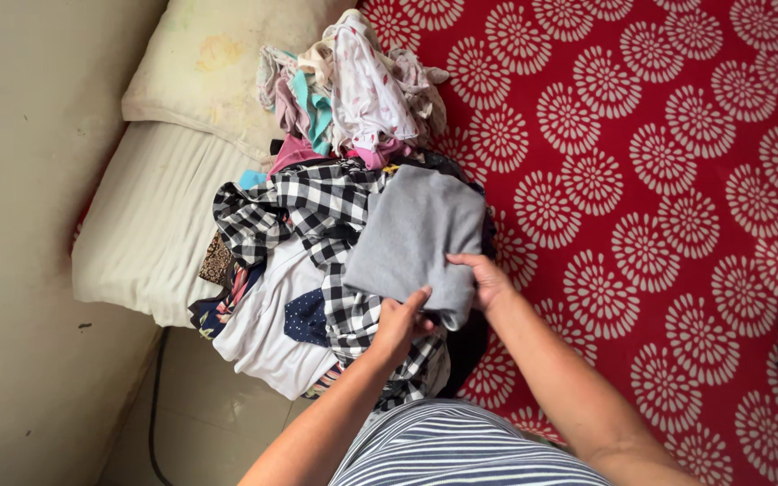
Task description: The person folds several garments one by one on a bed, including a gray sweatshirt, a navy polka-dot top, and a black-and-white checkered shirt. Each item is smoothed, folded into a compact rectangle, and placed on a growing stack.
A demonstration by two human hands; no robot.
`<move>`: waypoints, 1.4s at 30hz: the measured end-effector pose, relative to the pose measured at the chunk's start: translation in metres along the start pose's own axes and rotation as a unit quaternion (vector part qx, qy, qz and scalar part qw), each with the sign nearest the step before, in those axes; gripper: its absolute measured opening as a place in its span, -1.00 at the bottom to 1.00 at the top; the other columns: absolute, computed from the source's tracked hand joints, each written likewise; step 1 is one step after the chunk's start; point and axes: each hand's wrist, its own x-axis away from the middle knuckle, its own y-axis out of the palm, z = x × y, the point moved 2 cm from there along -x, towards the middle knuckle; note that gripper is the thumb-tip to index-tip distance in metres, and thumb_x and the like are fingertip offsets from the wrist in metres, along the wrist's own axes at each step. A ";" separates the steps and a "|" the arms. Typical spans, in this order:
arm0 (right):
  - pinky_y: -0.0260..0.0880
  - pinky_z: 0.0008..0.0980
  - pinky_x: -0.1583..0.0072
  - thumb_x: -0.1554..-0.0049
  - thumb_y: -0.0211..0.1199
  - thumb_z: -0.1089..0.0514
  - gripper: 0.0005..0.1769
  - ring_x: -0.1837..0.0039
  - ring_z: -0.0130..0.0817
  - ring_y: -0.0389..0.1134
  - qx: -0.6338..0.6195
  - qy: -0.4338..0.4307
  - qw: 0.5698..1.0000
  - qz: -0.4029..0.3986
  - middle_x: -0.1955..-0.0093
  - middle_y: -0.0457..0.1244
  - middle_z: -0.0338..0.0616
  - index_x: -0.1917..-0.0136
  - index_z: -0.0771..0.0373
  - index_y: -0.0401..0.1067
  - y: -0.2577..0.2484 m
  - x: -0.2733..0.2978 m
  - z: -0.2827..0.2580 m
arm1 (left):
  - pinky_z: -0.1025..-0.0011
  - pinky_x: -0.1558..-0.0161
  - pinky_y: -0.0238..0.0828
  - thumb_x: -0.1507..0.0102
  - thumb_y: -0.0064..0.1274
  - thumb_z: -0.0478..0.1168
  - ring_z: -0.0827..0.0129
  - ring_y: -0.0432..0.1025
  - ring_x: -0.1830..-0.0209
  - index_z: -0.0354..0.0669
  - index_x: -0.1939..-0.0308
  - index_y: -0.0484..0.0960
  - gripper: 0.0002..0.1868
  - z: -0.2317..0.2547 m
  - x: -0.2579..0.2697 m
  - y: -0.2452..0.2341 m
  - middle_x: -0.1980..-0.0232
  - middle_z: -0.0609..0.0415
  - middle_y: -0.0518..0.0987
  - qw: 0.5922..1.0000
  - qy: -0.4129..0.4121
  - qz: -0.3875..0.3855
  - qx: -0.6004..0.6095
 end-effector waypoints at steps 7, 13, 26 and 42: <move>0.40 -0.13 -0.32 0.05 0.31 0.31 -0.26 -0.25 -0.07 0.39 0.055 -0.145 0.988 -0.021 -0.26 0.33 0.14 -0.39 0.53 0.28 -0.023 0.060 -0.041 | 0.27 -0.12 0.59 -0.12 0.17 -0.21 0.26 0.50 -0.11 -0.11 -0.47 0.04 -0.10 0.014 0.010 -0.066 -0.34 -0.15 0.50 0.979 -0.114 -0.169 -0.005; 0.43 -0.11 -0.24 0.09 0.27 0.29 -0.25 -0.16 -0.06 0.43 0.035 -0.148 0.988 -0.013 -0.19 0.37 0.13 -0.39 0.52 0.29 -0.042 0.133 -0.031 | -0.08 -0.26 0.37 -0.20 -0.40 0.47 -0.08 0.37 -0.37 -0.13 -0.55 0.15 0.02 0.025 -0.020 -0.018 -0.44 -0.21 0.38 0.958 -0.193 -0.179 0.112; 0.30 -0.10 -0.38 0.14 0.42 0.26 -0.14 -0.32 -0.10 0.36 0.016 -0.215 0.975 0.044 -0.31 0.33 0.06 -0.43 0.46 0.28 -0.194 0.199 0.019 | 0.08 -0.23 0.44 -0.05 0.27 -0.22 0.06 0.50 -0.16 -0.28 -0.37 0.38 -0.20 -0.008 -0.015 0.103 -0.23 -0.22 0.54 0.934 -0.143 -0.256 -0.206; 0.43 -0.16 -0.29 0.13 0.26 0.38 -0.22 -0.22 -0.15 0.42 -0.078 -0.140 0.987 0.005 -0.24 0.36 0.01 -0.40 0.43 0.31 -0.409 0.231 0.015 | 0.21 -0.21 0.47 -0.19 0.00 -0.11 0.11 0.51 -0.12 -0.43 -0.17 0.58 -0.45 -0.206 -0.091 0.178 -0.17 -0.15 0.60 0.898 -0.058 -0.278 -0.336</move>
